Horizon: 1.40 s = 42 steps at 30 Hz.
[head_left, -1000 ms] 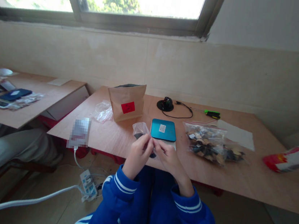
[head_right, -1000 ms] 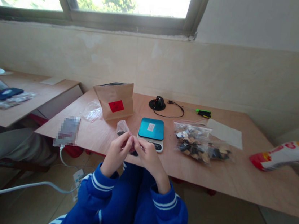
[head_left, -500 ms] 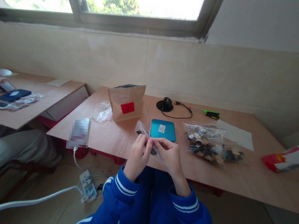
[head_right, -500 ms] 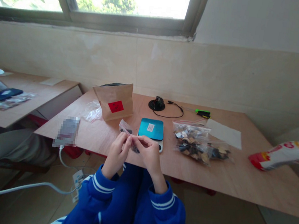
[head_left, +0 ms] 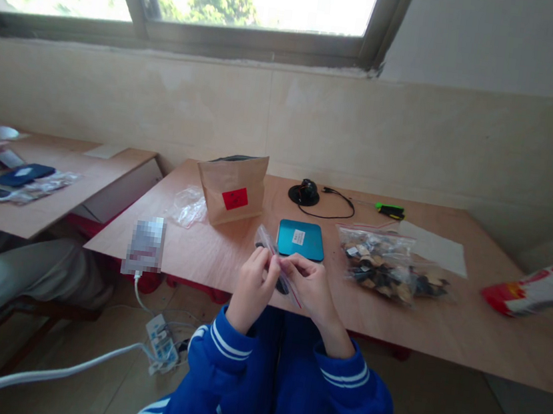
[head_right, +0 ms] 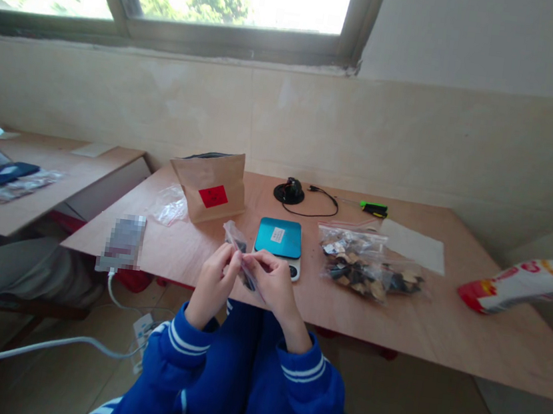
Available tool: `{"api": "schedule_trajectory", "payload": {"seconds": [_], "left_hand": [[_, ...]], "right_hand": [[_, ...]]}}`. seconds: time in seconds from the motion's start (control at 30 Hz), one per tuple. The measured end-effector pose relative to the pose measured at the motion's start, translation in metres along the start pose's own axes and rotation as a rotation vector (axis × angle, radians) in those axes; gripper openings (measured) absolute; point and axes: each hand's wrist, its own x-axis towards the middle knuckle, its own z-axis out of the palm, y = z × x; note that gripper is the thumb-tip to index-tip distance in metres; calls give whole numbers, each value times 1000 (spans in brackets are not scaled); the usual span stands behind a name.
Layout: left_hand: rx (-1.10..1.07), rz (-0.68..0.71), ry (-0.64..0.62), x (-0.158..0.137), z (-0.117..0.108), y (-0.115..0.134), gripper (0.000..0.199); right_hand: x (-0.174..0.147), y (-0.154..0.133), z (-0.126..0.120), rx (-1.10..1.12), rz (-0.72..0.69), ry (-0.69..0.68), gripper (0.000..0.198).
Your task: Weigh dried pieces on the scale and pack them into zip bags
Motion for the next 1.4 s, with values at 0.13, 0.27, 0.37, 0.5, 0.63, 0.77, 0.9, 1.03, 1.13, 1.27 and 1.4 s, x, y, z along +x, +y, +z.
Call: {"api": "schedule_trajectory", "payload": {"seconds": [0.13, 0.27, 0.37, 0.5, 0.63, 0.77, 0.9, 1.03, 1.13, 1.27, 1.4], "left_hand": [[-40, 18, -12, -1, 0, -2, 26], [-62, 23, -14, -2, -1, -4, 26], [-52, -11, -25, -3, -1, -4, 26], [-31, -34, -47, -2, -1, -4, 28], [-14, -38, -144, 1, -3, -5, 27], [22, -71, -199, 4, -7, -4, 26], [56, -91, -210, 2, -8, 2, 26], [62, -100, -192, 2, -5, 2, 25], [19, -63, -188, 2, -3, -1, 24], [-17, -43, -185, 3, -2, -6, 21], [-20, -67, -175, 5, -4, -6, 20]], "right_hand": [[-2, 1, 3, 16, 15, -21, 24], [-4, -1, 3, -115, -77, -18, 20], [-4, -3, 1, -248, -141, -13, 16], [-5, -4, 0, -345, -181, 1, 12], [-6, -5, 0, -329, -156, 5, 14], [-7, -6, -1, -355, -167, 19, 13], [-5, -7, -3, -345, -204, 26, 12], [-3, -7, -4, -249, -167, -20, 14], [-3, -7, -6, -188, -146, -41, 17], [-4, -10, -6, -209, -152, -11, 19], [-8, -12, -2, -264, -166, 26, 21]]}}
